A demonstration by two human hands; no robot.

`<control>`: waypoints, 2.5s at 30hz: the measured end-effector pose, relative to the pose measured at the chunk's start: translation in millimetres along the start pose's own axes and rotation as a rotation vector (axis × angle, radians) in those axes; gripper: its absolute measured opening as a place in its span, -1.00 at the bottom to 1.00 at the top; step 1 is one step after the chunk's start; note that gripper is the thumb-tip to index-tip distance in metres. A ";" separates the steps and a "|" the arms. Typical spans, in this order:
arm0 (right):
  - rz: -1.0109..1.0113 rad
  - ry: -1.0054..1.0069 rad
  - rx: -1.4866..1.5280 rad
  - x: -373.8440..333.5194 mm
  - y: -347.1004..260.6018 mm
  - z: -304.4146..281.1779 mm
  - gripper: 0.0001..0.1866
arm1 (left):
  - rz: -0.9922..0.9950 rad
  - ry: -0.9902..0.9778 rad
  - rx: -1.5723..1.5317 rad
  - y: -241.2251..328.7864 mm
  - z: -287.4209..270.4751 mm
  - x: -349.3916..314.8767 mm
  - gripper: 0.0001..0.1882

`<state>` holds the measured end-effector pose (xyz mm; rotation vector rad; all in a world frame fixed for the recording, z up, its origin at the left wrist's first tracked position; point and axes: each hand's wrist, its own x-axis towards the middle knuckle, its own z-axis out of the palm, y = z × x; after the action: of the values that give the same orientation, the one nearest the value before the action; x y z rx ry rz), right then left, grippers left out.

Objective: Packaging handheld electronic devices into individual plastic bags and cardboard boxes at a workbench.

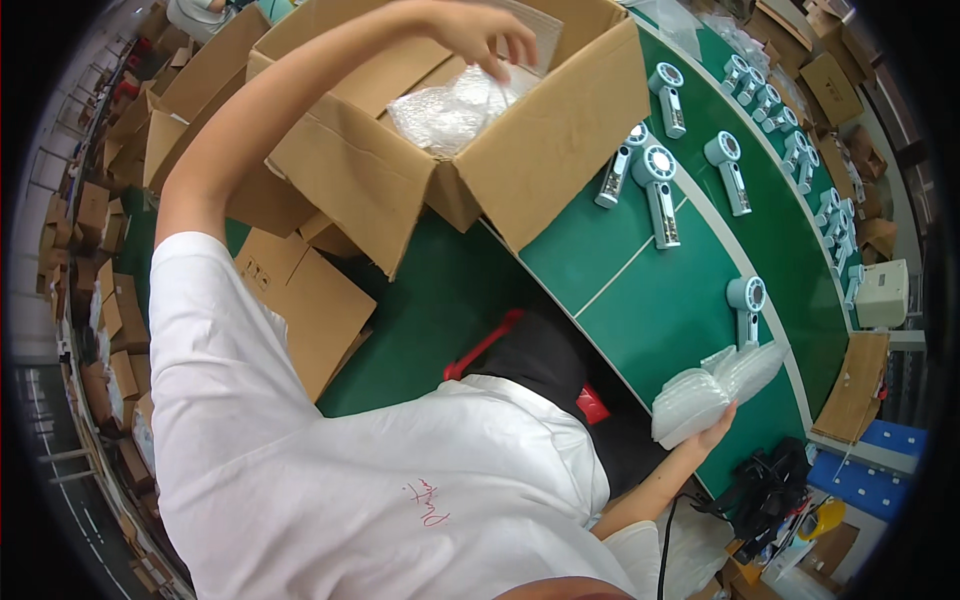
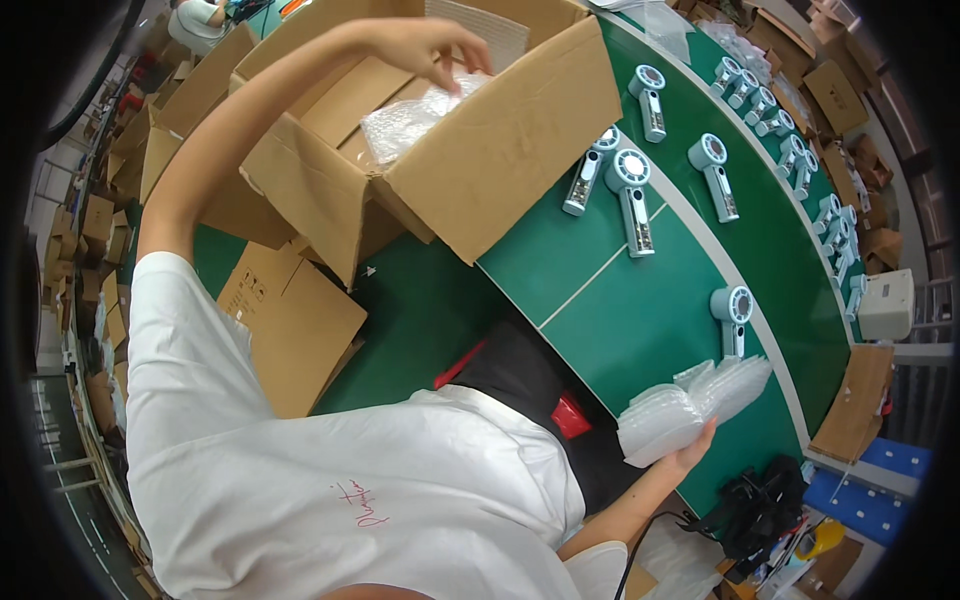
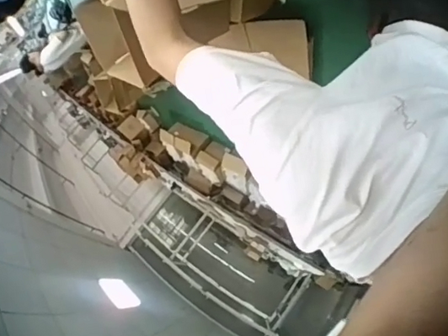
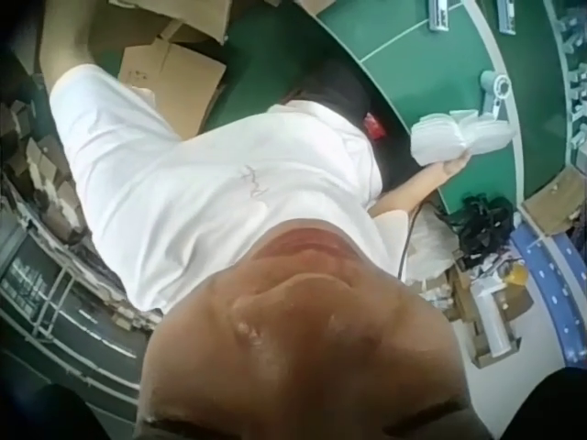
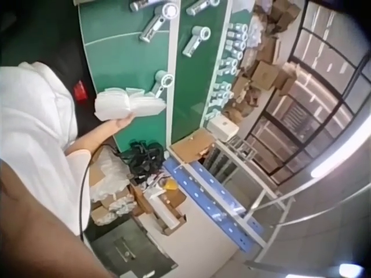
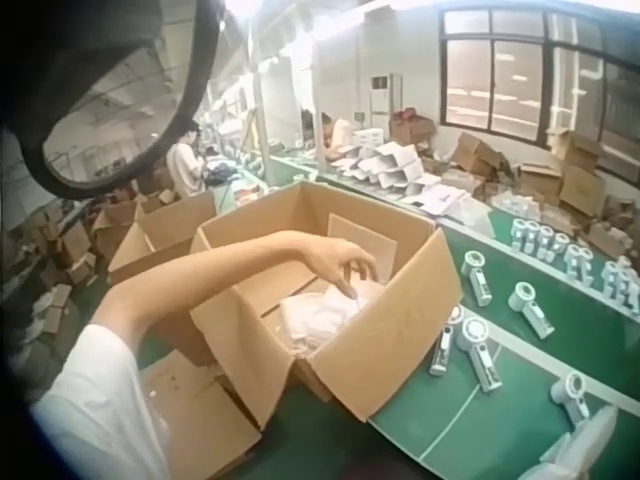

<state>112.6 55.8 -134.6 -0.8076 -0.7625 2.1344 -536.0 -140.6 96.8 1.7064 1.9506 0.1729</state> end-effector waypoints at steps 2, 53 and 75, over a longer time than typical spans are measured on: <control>0.012 -0.009 0.013 -0.5 3.0 0.0 -0.28 | 0.110 0.019 0.106 13.0 26.1 -4.2 -0.49; -0.307 0.416 0.200 9.3 67.2 166.7 -0.54 | 0.655 0.702 -0.517 306.4 243.3 59.8 -0.63; -0.848 0.369 -1.520 82.4 -28.4 66.4 -0.58 | 0.209 0.537 0.227 317.0 259.9 154.4 -0.70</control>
<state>30.8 118.6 -97.7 -1.1777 -2.0336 0.3627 -142.9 2.3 -33.7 2.1854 2.2234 0.5536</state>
